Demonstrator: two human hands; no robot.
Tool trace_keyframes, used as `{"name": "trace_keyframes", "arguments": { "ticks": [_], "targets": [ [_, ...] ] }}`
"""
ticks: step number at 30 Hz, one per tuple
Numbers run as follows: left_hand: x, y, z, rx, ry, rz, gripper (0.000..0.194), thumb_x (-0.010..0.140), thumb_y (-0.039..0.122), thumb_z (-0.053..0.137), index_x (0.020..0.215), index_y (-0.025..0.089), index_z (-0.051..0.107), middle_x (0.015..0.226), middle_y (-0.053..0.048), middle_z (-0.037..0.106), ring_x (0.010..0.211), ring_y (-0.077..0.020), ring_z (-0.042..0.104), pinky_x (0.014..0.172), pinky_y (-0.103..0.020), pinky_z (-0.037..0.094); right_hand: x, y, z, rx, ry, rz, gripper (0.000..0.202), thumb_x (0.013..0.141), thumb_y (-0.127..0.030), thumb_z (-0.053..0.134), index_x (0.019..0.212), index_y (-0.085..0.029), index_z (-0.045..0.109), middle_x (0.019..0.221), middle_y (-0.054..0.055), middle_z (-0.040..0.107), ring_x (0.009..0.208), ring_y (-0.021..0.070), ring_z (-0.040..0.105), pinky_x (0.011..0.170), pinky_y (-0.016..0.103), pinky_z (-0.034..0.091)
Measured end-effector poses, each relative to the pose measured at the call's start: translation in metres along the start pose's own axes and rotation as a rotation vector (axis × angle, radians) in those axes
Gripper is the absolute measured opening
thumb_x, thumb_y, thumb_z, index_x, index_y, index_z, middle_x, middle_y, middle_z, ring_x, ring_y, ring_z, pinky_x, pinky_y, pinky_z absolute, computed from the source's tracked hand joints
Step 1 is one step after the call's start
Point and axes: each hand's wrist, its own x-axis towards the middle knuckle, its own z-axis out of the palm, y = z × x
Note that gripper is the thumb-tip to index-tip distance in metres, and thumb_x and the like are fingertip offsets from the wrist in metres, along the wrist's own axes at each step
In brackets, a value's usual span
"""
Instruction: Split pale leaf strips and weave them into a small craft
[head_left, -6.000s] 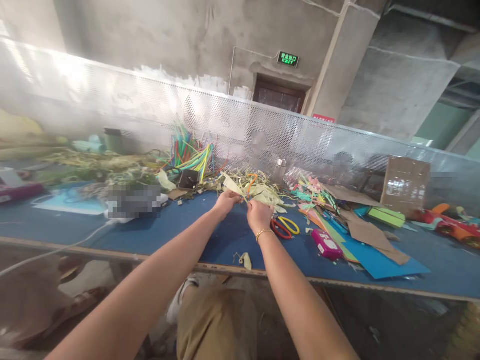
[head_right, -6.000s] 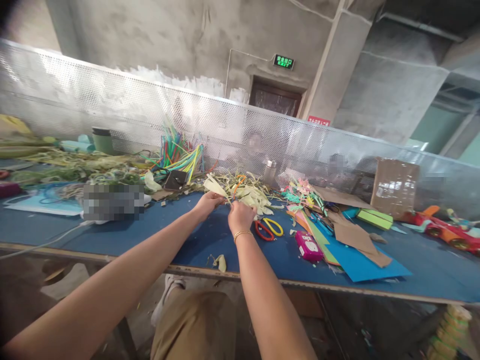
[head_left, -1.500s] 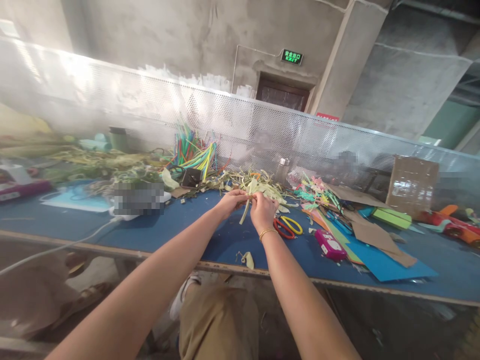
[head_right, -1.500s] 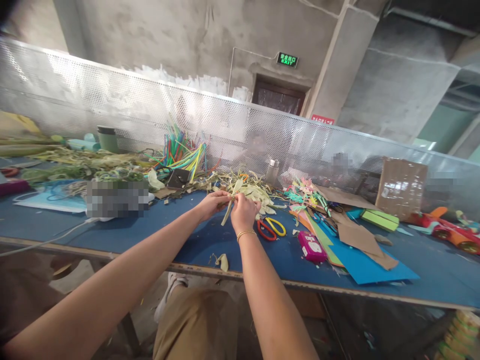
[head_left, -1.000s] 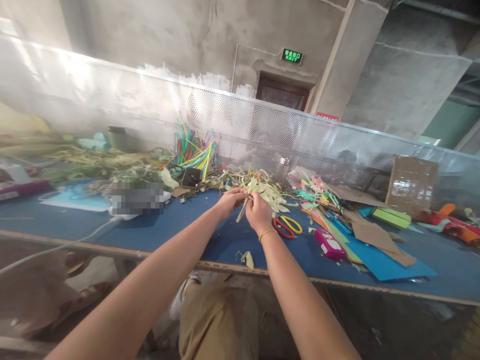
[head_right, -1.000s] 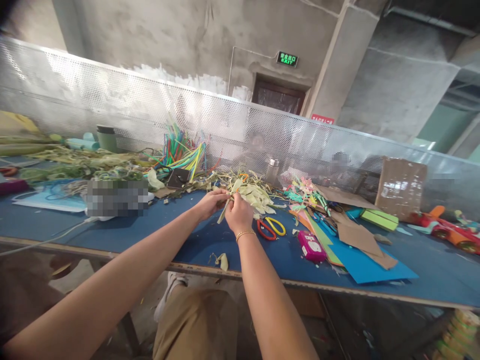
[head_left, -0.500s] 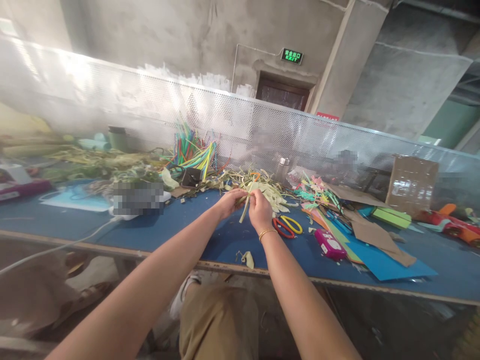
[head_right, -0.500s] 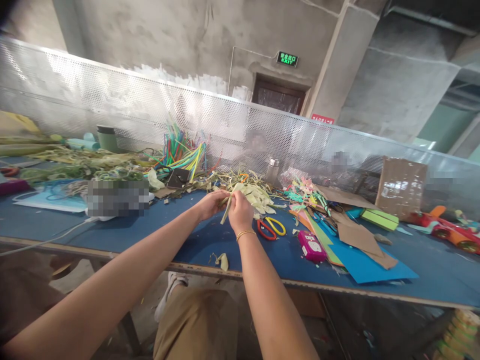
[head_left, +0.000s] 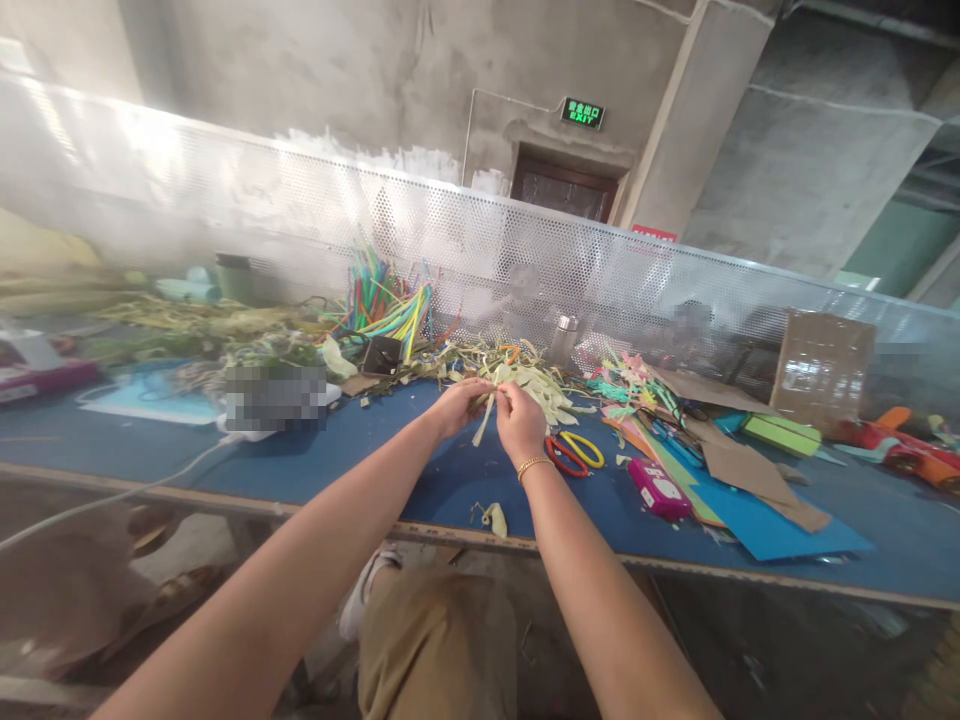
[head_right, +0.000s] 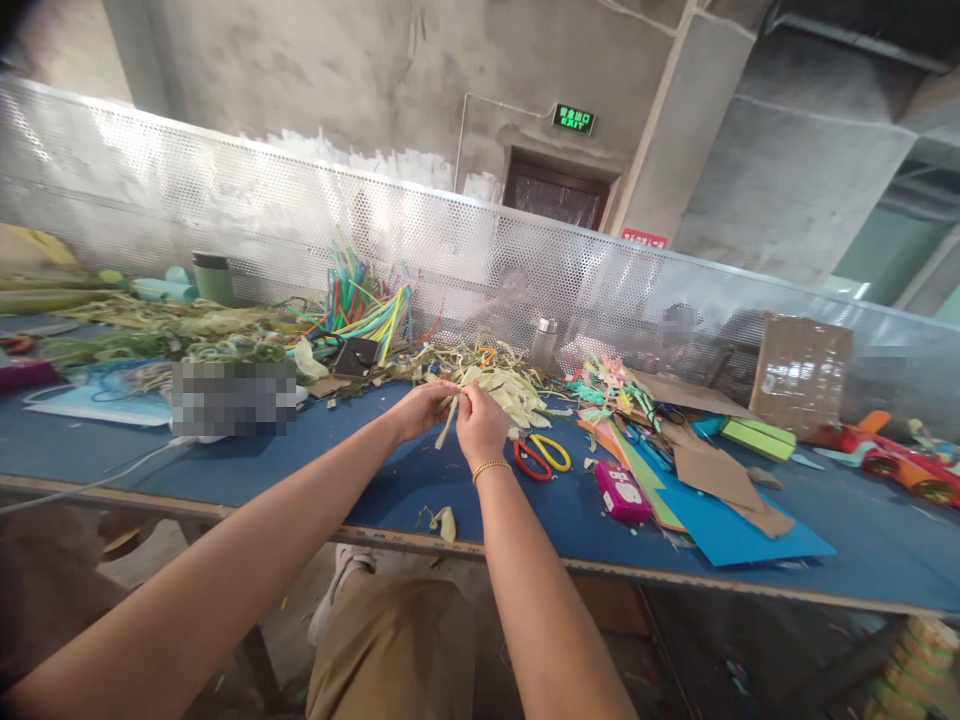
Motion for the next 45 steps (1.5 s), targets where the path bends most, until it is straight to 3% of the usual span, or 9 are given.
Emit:
{"name": "trace_keyframes", "arguments": {
  "ticks": [10,18,25,31,40,45],
  "targets": [
    [0.0009,-0.0012,-0.0012,0.007,-0.004,0.020,0.020,0.058,0.023,0.076,0.069,0.017,0.061,0.055,0.004,0.052,0.049,-0.0070,0.048,0.050,-0.020,0.040,-0.0006,0.0007,0.0009,0.017,0.010,0.034,0.023,0.091,-0.032,0.042,0.098,-0.022,0.061,0.085,0.003,0.069,0.076,0.0181,0.061,0.064,0.025,0.036],
    [0.0026,-0.0019,-0.0042,-0.050,-0.057,0.026,0.019,0.061,0.024,0.074,0.070,0.016,0.059,0.058,0.000,0.057,0.049,-0.0091,0.052,0.046,-0.021,0.040,0.0001,0.0014,0.0035,0.080,0.021,-0.083,0.025,0.083,-0.017,0.044,0.102,-0.021,0.059,0.091,0.004,0.067,0.078,0.0166,0.059,0.075,0.026,0.042],
    [0.0038,-0.0023,-0.0064,-0.069,-0.094,0.015,0.018,0.064,0.023,0.071,0.072,0.016,0.057,0.057,0.001,0.057,0.048,-0.0087,0.052,0.046,-0.019,0.039,0.0012,0.0051,0.0056,0.143,0.019,-0.124,0.026,0.080,-0.015,0.048,0.103,-0.021,0.060,0.094,0.005,0.066,0.077,0.0173,0.057,0.076,0.028,0.045],
    [0.0057,-0.0032,-0.0061,-0.087,-0.076,0.054,0.016,0.063,0.020,0.071,0.071,0.015,0.058,0.058,0.001,0.058,0.052,-0.0093,0.055,0.050,-0.019,0.042,0.0021,0.0072,0.0047,0.198,0.024,-0.167,0.019,0.084,-0.019,0.049,0.100,-0.022,0.059,0.097,0.005,0.065,0.087,0.0190,0.059,0.079,0.029,0.045],
    [0.0064,-0.0034,-0.0090,-0.063,-0.059,0.007,0.016,0.065,0.021,0.071,0.074,0.015,0.059,0.058,0.001,0.058,0.050,-0.0092,0.054,0.046,-0.019,0.040,0.0026,0.0070,0.0018,0.090,-0.031,-0.175,0.027,0.078,-0.015,0.054,0.104,-0.021,0.059,0.091,0.006,0.063,0.080,0.0193,0.056,0.075,0.031,0.043],
    [0.0052,-0.0034,-0.0069,-0.065,-0.073,0.030,0.015,0.065,0.020,0.070,0.073,0.015,0.059,0.059,0.000,0.059,0.051,-0.0092,0.055,0.046,-0.019,0.040,0.0024,0.0078,0.0028,0.119,-0.014,-0.155,0.021,0.082,-0.021,0.055,0.103,-0.021,0.060,0.094,0.005,0.064,0.079,0.0181,0.057,0.075,0.030,0.043]
  ]
}}
